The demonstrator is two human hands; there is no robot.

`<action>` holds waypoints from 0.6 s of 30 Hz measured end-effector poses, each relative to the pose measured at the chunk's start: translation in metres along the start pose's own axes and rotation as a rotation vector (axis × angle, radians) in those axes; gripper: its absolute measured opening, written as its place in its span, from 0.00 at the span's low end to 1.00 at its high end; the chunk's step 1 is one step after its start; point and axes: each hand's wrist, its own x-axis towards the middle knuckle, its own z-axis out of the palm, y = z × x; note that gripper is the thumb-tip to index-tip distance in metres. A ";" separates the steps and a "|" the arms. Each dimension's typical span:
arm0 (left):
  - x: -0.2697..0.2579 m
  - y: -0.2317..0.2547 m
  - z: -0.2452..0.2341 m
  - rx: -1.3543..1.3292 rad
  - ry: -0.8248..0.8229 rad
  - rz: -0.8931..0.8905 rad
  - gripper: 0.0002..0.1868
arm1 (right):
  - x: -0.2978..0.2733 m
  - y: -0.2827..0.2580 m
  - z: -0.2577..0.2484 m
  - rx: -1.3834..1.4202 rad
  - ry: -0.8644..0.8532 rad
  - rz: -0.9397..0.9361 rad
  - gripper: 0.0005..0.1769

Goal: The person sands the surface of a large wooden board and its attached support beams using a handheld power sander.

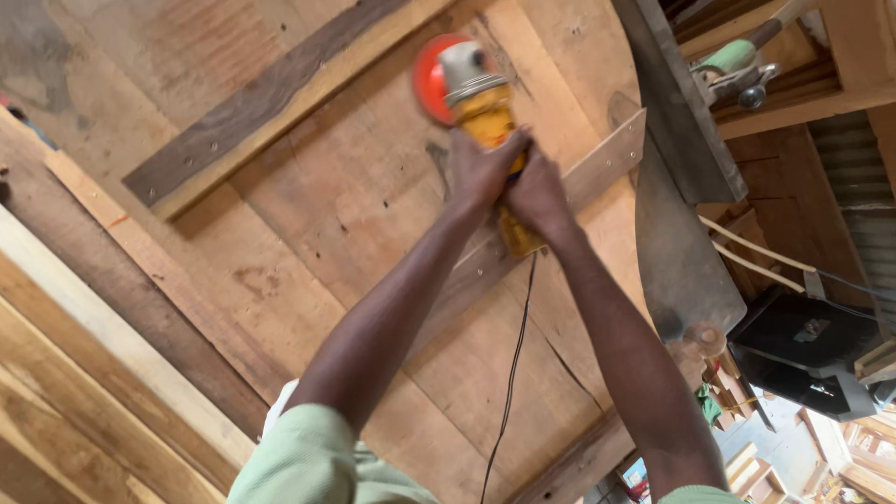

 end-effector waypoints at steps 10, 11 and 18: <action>0.055 0.004 0.083 0.225 -0.150 -0.157 0.30 | 0.038 0.026 -0.056 0.180 0.065 0.147 0.33; 0.051 0.004 0.077 0.202 -0.153 -0.168 0.27 | 0.037 0.025 -0.051 0.170 0.050 0.103 0.34; -0.016 -0.004 -0.024 -0.037 0.181 -0.101 0.21 | 0.008 -0.020 0.007 -0.120 -0.301 -0.011 0.29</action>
